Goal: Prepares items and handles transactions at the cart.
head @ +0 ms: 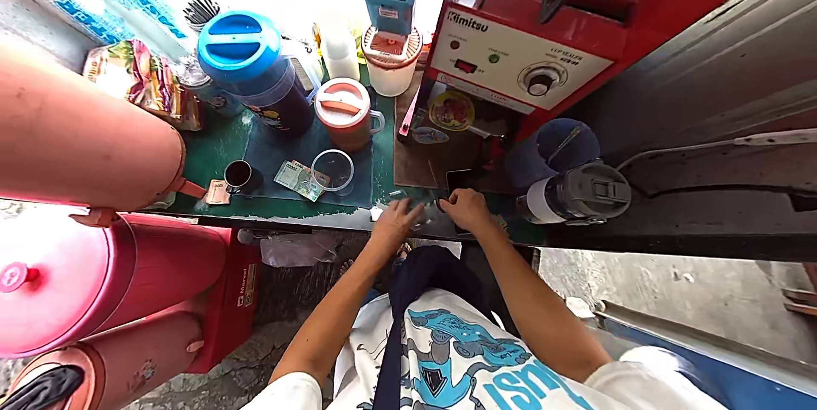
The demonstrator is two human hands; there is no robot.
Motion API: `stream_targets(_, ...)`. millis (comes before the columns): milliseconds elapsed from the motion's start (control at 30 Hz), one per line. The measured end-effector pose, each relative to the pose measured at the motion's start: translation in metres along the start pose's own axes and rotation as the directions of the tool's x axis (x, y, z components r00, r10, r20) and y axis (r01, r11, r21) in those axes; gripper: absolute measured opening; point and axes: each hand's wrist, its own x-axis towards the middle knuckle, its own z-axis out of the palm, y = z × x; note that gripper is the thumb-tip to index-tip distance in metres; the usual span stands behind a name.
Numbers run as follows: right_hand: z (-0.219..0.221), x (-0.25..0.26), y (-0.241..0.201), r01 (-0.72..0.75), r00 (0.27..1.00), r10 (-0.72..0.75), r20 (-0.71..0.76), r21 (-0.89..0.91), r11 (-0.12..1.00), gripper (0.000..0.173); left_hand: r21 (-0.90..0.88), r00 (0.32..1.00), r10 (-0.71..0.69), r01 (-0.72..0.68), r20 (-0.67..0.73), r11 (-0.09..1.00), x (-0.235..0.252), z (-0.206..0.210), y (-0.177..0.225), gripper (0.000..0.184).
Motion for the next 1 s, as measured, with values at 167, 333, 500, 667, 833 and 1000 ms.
stream_targets(167, 0.015, 0.019, -0.031, 0.049, 0.998, -0.051, -0.033, -0.054, 0.997, 0.037, -0.017, 0.986, 0.066, -0.064, 0.15, 0.998, -0.036, -0.009, 0.004, 0.029)
stream_targets(333, 0.042, 0.032, -0.055, 0.084, 0.985, -0.095, -0.143, -0.083, 0.993, 0.027, -0.188, 0.95, 0.172, -0.225, -0.262, 0.956, -0.109, -0.067, -0.023, 0.02)
stream_targets(500, 0.052, 0.016, -0.073, -0.051, 0.985, 0.019, -0.174, -0.185, 0.981, 0.034, -0.292, 0.886, 0.154, -0.302, -0.438, 0.907, -0.229, -0.15, -0.069, 0.014)
stream_targets(667, 0.058, -0.098, -0.138, 0.299, 0.913, -0.346, 0.216, 0.224, 0.928, 0.05, -0.239, 0.912, 0.082, -0.19, -0.401, 0.952, -0.328, -0.185, -0.127, 0.014)
stream_targets(833, 0.184, -0.168, -0.257, 0.235, 0.59, -0.781, 0.204, 0.882, 0.409, 0.111, -0.257, 0.911, 0.19, -0.295, -0.366, 0.92, -0.345, -0.192, -0.15, 0.014)
stream_targets(1000, 0.227, -0.184, -0.32, -0.069, 0.544, -0.823, 0.162, 0.986, 0.149, 0.04, -0.389, 0.914, 0.093, -0.258, -0.395, 0.885, -0.356, -0.217, -0.174, 0.059)
